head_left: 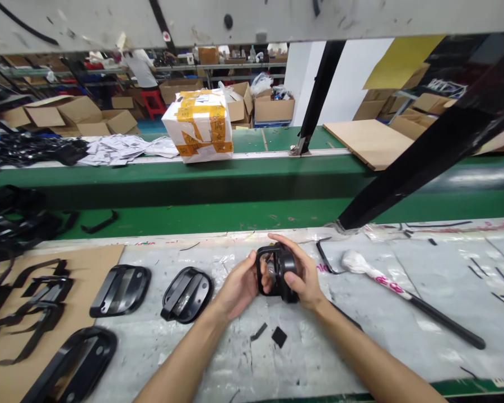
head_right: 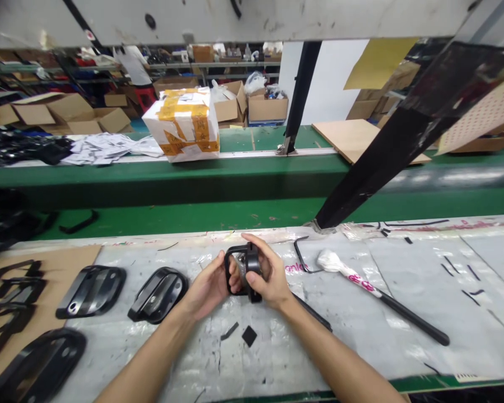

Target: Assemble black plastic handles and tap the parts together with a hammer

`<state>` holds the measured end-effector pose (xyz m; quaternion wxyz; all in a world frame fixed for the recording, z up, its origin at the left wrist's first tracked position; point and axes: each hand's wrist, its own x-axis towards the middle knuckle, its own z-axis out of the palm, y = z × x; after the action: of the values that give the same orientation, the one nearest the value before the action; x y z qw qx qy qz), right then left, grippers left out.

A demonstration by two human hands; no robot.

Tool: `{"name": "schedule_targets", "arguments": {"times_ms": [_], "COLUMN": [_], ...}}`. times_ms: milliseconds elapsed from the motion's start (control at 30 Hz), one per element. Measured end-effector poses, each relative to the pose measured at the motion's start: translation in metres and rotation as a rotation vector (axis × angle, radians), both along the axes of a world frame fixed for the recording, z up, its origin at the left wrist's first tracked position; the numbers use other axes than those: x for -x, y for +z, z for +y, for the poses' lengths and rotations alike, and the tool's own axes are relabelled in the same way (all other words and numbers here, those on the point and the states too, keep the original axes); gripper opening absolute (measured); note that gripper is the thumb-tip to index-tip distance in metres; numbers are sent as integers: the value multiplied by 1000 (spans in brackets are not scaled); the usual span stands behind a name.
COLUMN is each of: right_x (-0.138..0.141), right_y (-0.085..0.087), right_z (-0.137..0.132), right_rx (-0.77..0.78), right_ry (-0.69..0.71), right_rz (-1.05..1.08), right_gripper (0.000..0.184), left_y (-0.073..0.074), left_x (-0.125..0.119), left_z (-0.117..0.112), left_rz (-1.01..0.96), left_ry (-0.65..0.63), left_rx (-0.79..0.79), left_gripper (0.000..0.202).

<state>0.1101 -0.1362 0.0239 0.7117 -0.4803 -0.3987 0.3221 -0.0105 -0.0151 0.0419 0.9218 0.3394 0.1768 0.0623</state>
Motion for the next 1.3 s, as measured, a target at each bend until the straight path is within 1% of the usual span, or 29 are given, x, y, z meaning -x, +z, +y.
{"name": "schedule_targets", "arguments": {"times_ms": [133, 167, 233, 300, 367, 500, 533, 600, 667, 733, 833, 933, 1067, 1167, 1233, 1300], "right_x": [-3, -3, -2, -1, 0, 6, 8, 12, 16, 18, 21, 22, 18, 12, 8, 6], "right_y": [-1, -2, -3, -4, -5, -12, -14, -15, -13, -8, -2, -1, -4, -7, -10, -14], "right_z": [1, 1, 2, 3, 3, 3, 2, 1, 0, -2, -4, -5, -4, -2, -1, 0], "right_rx": [-15, -30, -40, -26, -7, 25, 41, 67, 49, 15, 5, -26, -82, -72, -60, -40], "right_ry": [-182, -192, -170, -136, -101, -20, -14, -48, -136, -218, -270, -273, -244, -180, -126, -94], "right_rz": [-192, -213, -195, -177, -183, -290, -330, -420, -543, -682, -805, -803, -770, -666, -551, -448], "right_gripper": [81, 78, 75, 78, 89, 130, 135, 132, 125, 122, 121, 120, 118, 116, 111, 105], "left_y": [-1, -1, 0, 1, 2, 7, 8, 9, 8, 8, 6, 3, 3, 11, 18, 23], "left_x": [-1, -1, -1, -1, -2, 1, 2, 3, 3, 2, 1, 5, 12, 14, 13, 11], "left_z": [-3, -3, -1, 0, 2, 5, 6, 5, 3, 0, -1, 3, 12, 18, 20, 20], "left_rz": [-42, -55, -61, -42, -26, -18, -20, -20, -21, -30, -36, -18, -24, -43, -55, -69], "left_ry": [50, 55, 65, 90, 124, 222, 248, 279, 293, 303, 287, 250, 227, 196, 168, 172], "left_rx": [41, 53, 57, 39, 42, 112, 123, 138, 141, 117, 64, 56, 19, 3, 45, 120], "left_gripper": [48, 47, 48, 49, 49, 52, 53, 56, 58, 61, 66, 67, 61, 52, 45, 39]}}
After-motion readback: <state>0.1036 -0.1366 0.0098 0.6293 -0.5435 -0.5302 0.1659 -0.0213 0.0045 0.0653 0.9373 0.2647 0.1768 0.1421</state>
